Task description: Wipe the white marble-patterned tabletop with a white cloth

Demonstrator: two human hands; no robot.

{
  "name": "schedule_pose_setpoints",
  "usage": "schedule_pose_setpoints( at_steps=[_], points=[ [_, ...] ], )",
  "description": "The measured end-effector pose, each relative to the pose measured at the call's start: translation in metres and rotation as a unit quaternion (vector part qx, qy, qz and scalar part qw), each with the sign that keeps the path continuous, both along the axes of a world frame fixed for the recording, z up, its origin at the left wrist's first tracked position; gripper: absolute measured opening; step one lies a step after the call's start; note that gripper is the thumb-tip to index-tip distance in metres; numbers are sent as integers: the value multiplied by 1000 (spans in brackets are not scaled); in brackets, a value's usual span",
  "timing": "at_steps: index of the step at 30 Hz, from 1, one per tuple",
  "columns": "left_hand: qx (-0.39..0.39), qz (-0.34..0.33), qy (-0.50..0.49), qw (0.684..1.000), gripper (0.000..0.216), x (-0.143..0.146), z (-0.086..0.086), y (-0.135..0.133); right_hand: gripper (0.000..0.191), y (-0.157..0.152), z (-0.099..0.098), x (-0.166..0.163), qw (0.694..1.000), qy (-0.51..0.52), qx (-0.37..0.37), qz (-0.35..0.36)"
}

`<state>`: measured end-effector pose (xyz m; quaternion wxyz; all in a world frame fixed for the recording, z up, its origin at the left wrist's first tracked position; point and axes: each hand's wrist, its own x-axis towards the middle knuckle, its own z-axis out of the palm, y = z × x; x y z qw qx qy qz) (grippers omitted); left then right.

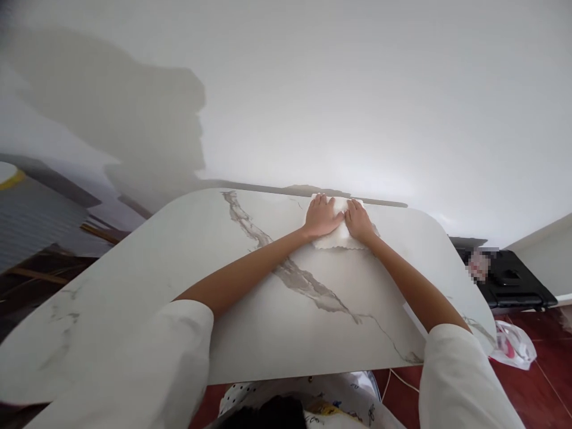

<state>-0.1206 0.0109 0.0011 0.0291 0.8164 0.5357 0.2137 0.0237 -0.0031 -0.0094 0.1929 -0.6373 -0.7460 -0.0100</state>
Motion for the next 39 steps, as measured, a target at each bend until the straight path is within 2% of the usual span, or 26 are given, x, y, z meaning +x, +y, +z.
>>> schedule_pose_setpoints(
  at_steps=[5,9,16,22,27,34,39],
  points=[
    [3,-19,4,1000,53,-9,-2,5,48,1,-4,-11,1000,-3,13,-24],
    [4,-35,19,999,54,-32,0,16,46,8,-7,-34,999,3,25,-33],
    [1,-3,45,999,54,-86,-3,34,43,29,-9,-88,999,14,36,8],
    [5,6,61,998,52,-100,-2,35,43,32,-7,-102,999,27,40,15],
    [22,-2,80,997,48,-105,0,1,46,0,-7,-106,999,25,38,11],
    [25,3,92,995,54,-124,-1,-76,51,-74,-13,-118,998,11,51,31],
    [16,-12,106,994,57,-133,0,-117,51,-125,-5,-129,999,-38,30,13]
  ],
)
